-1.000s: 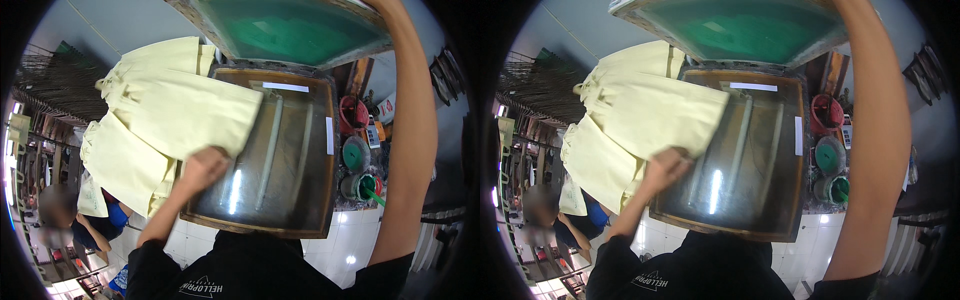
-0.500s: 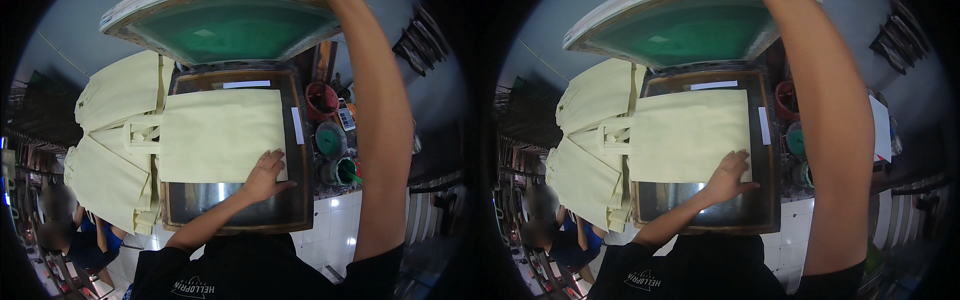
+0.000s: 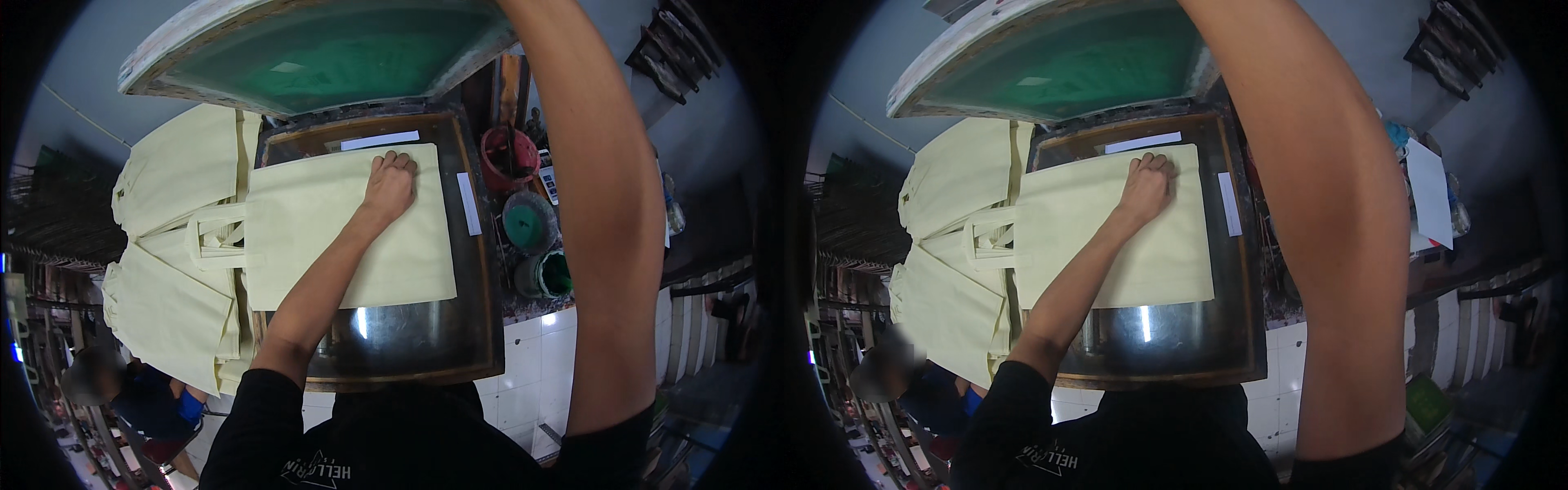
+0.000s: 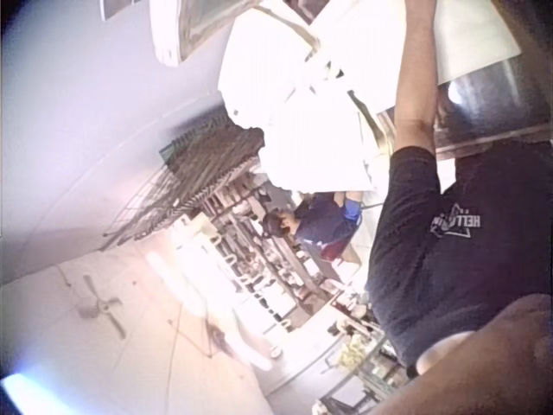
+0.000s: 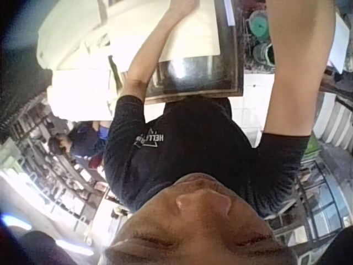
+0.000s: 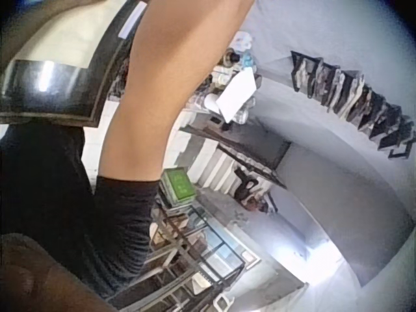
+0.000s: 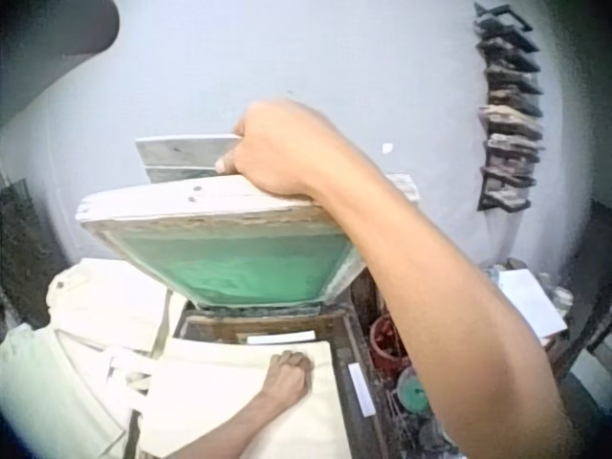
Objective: The person performs screen printing on yellow tote bags using a squeegee and green ink, repeatedly placing a bag on the print bed, lowering the screen, applying ink, and stacking the printed bags.
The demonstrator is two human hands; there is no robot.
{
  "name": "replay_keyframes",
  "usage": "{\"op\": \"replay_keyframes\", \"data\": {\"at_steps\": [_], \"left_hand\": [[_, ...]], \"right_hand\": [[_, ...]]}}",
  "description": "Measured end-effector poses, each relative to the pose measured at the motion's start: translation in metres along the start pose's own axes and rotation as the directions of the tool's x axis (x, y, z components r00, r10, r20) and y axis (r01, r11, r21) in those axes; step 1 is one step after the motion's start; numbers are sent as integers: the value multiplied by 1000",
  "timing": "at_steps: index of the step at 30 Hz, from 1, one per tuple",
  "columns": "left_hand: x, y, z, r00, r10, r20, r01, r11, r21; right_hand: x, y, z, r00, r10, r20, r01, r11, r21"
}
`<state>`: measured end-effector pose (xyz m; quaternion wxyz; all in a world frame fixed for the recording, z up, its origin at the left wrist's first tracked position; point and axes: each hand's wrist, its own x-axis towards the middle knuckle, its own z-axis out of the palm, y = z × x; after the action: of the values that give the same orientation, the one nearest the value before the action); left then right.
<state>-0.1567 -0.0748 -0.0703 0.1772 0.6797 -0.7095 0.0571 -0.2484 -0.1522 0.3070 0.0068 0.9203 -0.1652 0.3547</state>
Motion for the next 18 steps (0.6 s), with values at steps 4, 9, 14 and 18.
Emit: {"op": "replay_keyframes", "data": {"at_steps": [4, 9, 14, 18], "left_hand": [[8, 5, 1, 999, 17, -30, -16, 999, 36], [16, 23, 7, 996, -94, -7, 93, 994, -65], [19, 34, 6, 915, -266, 302, 276, 961, 9], [30, 38, 7, 876, -271, 400, 301, 954, -13]], "right_hand": [[1, -4, 2, 1000, -11, -3, 11, 1000, -11], [6, 4, 8, 999, -21, -30, 20, 999, -30], [2, 1, 1, 999, -42, -9, 41, 999, -27], [8, 4, 8, 999, -23, -22, 21, 996, -83]]}}
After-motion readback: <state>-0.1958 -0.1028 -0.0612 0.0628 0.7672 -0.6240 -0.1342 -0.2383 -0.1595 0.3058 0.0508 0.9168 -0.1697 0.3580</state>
